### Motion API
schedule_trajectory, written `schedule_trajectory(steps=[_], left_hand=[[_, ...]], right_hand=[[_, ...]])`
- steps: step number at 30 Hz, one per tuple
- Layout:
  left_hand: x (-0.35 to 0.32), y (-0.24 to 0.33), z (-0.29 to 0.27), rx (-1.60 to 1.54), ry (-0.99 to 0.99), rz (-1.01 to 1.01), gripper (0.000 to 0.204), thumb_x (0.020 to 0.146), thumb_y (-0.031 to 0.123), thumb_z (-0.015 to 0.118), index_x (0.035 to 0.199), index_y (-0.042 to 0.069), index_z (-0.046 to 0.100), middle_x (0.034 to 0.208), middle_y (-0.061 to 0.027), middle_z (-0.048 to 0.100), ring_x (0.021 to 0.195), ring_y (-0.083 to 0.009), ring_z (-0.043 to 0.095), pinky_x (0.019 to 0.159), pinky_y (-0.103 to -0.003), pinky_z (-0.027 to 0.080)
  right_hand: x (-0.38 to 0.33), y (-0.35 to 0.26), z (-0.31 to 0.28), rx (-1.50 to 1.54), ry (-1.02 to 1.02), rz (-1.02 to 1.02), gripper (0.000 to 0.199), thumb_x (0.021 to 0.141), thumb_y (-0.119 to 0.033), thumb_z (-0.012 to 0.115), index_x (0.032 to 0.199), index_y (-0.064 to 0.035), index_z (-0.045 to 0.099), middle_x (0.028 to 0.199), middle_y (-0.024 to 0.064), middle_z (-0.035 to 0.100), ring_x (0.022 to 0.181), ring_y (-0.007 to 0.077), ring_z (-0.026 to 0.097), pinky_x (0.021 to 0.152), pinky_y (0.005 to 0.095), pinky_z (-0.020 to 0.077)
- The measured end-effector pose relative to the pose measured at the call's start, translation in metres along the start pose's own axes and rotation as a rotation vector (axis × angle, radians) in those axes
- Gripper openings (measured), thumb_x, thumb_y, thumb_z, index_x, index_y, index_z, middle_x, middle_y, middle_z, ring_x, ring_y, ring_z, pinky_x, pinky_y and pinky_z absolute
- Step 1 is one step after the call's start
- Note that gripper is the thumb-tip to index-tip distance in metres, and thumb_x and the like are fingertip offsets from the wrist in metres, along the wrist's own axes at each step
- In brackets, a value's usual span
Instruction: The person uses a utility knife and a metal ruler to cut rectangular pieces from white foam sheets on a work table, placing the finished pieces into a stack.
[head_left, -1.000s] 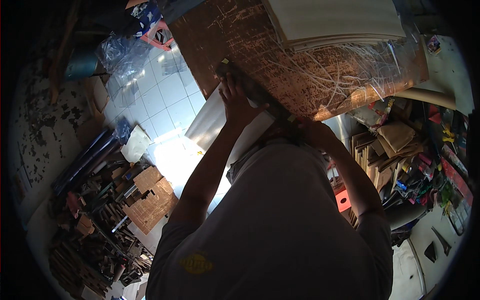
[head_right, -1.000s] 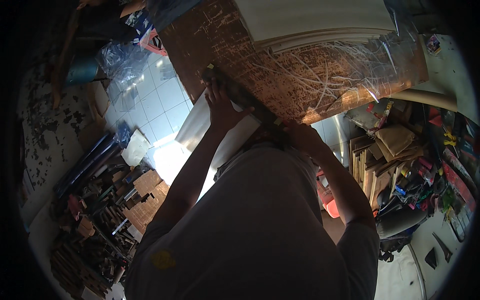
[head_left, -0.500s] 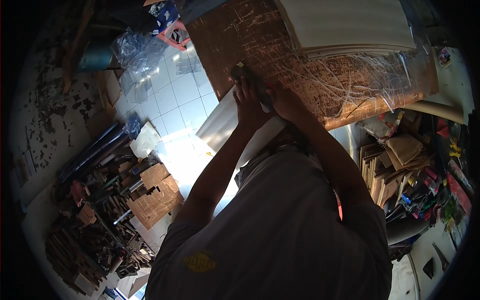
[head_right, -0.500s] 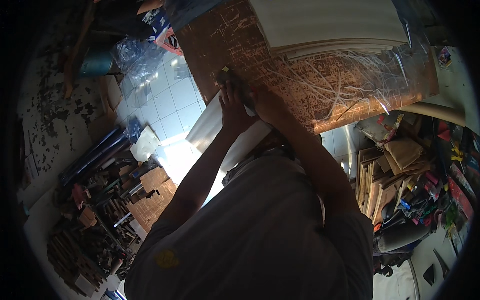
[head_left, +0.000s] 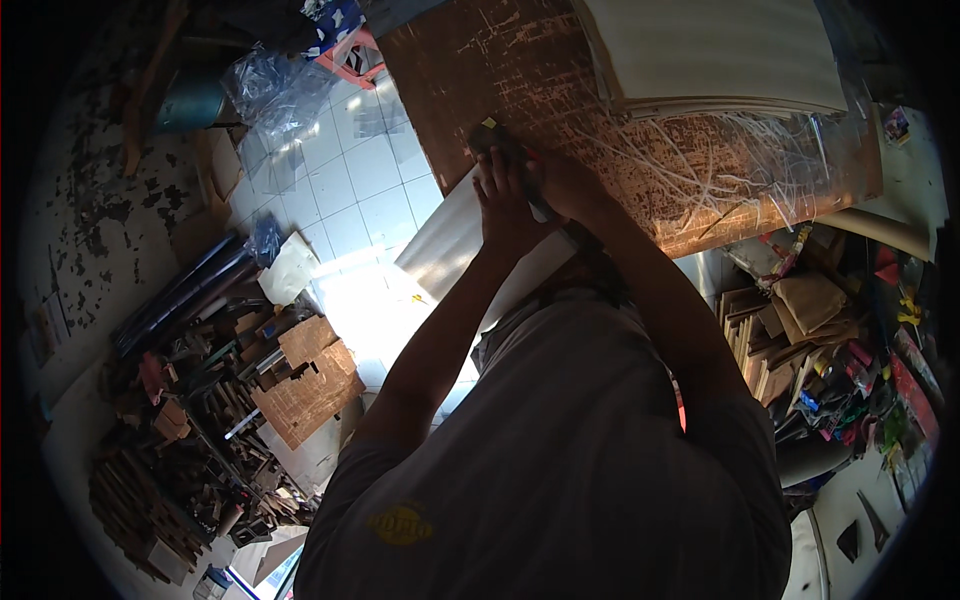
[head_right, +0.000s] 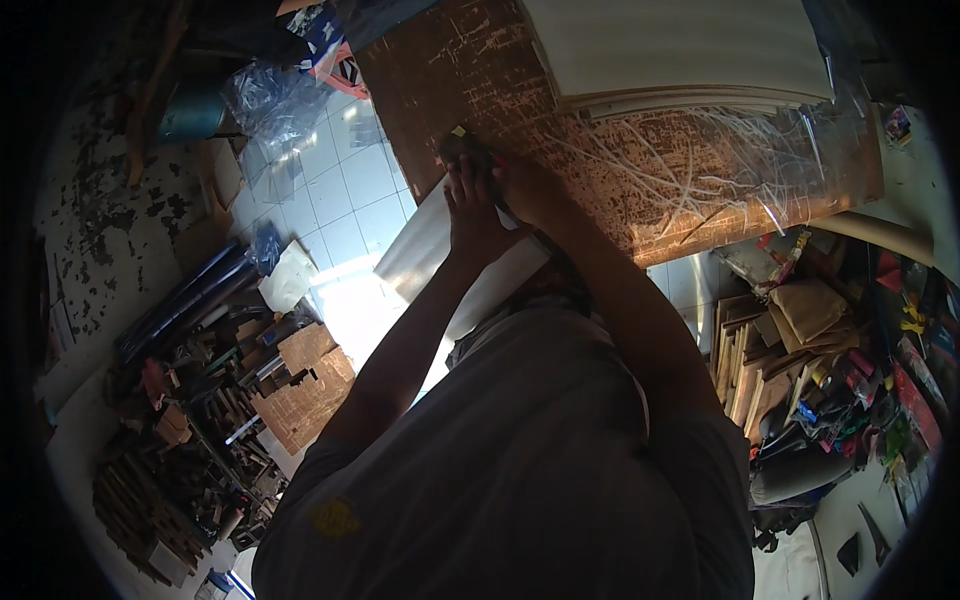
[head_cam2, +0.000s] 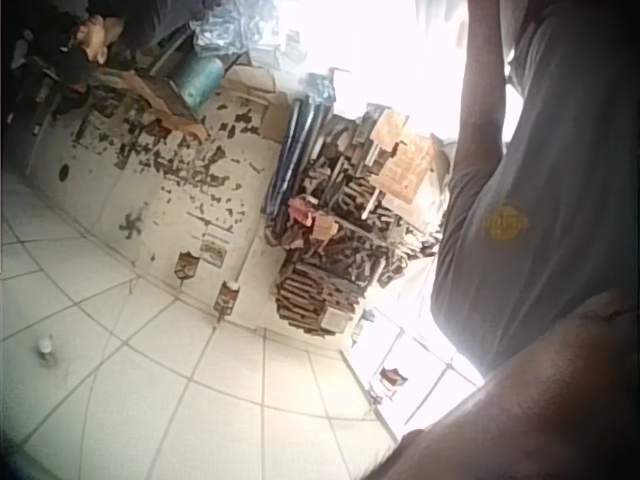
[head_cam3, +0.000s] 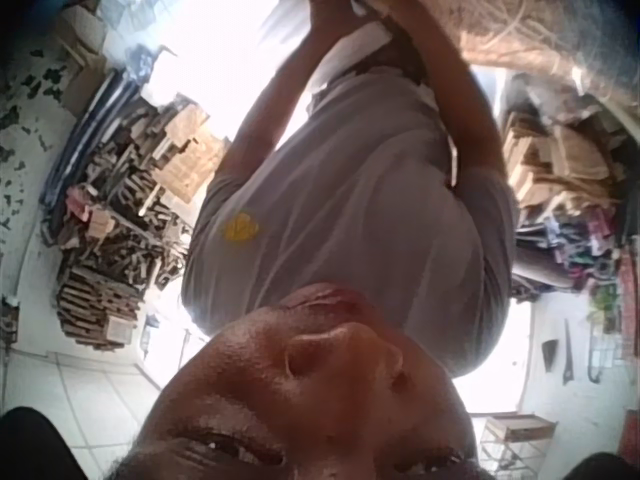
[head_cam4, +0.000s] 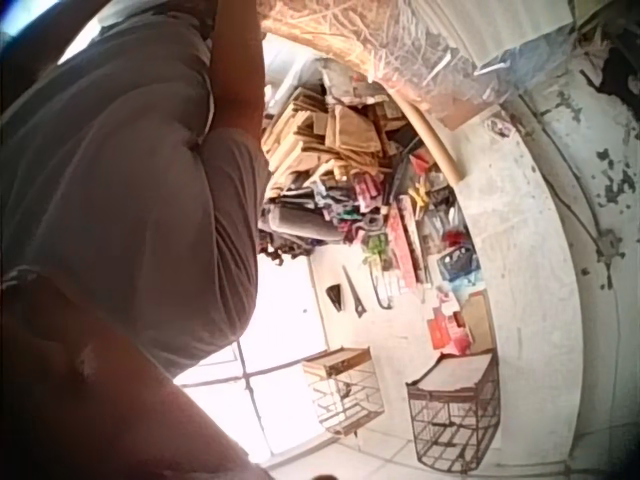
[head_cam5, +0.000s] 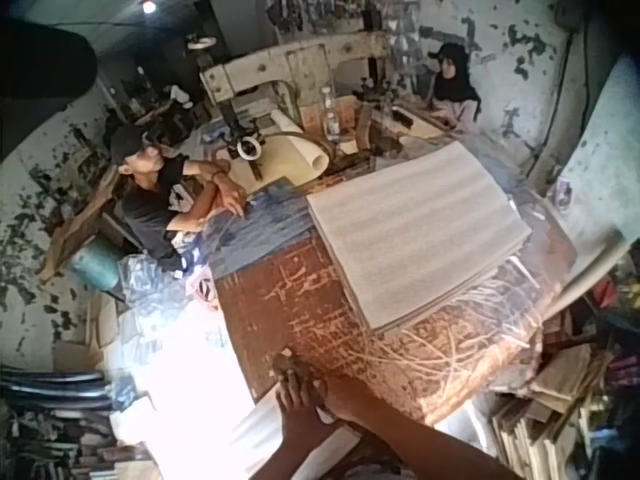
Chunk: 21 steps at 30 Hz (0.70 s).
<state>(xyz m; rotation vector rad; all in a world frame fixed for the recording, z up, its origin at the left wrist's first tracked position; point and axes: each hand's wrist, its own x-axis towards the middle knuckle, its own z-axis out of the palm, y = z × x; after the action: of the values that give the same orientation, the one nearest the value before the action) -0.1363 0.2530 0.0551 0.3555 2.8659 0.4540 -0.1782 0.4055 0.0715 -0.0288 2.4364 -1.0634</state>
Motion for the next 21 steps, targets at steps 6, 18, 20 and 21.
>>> schedule_trajectory(steps=[6,18,20,21], left_hand=[[0.0,-0.001,0.001,0.007,0.003,-0.021,0.138,0.063,0.075,0.085,0.16,-0.003,0.025,0.17,-0.0316,0.012,0.159,-0.0513,0.006,0.122,-0.071,0.021],[-0.001,0.002,-0.005,0.028,-0.017,-0.008,0.137,0.064,0.077,0.084,0.16,-0.002,0.027,0.17,-0.0315,0.012,0.159,-0.0511,0.007,0.123,-0.07,0.021],[-0.002,0.004,-0.005,0.022,-0.021,0.0,0.137,0.064,0.077,0.084,0.16,-0.002,0.027,0.17,-0.0316,0.013,0.159,-0.0513,0.007,0.123,-0.07,0.02],[-0.001,0.002,-0.005,0.023,-0.018,0.0,0.137,0.064,0.077,0.083,0.16,-0.003,0.027,0.17,-0.0318,0.013,0.159,-0.0514,0.007,0.123,-0.07,0.02]], right_hand=[[-0.047,0.034,0.0,-0.079,-0.019,0.095,0.042,0.11,-0.037,0.046,0.133,-0.0038,0.059,0.107,0.0273,0.072,0.099,0.0482,0.07,0.085,0.0575,0.055],[-0.144,0.057,-0.025,-0.1,-0.098,0.152,0.034,0.11,-0.035,0.05,0.121,-0.0038,0.059,0.095,0.028,0.072,0.094,0.0469,0.071,0.08,0.0569,0.055],[-0.146,0.065,-0.019,-0.165,-0.141,0.192,0.034,0.108,-0.034,0.052,0.119,-0.0022,0.059,0.096,0.0282,0.072,0.096,0.0458,0.072,0.079,0.0561,0.0555],[-0.151,0.068,-0.019,-0.166,-0.139,0.19,0.034,0.108,-0.034,0.052,0.119,-0.0022,0.059,0.096,0.0282,0.072,0.096,0.0458,0.072,0.079,0.0561,0.0555]])
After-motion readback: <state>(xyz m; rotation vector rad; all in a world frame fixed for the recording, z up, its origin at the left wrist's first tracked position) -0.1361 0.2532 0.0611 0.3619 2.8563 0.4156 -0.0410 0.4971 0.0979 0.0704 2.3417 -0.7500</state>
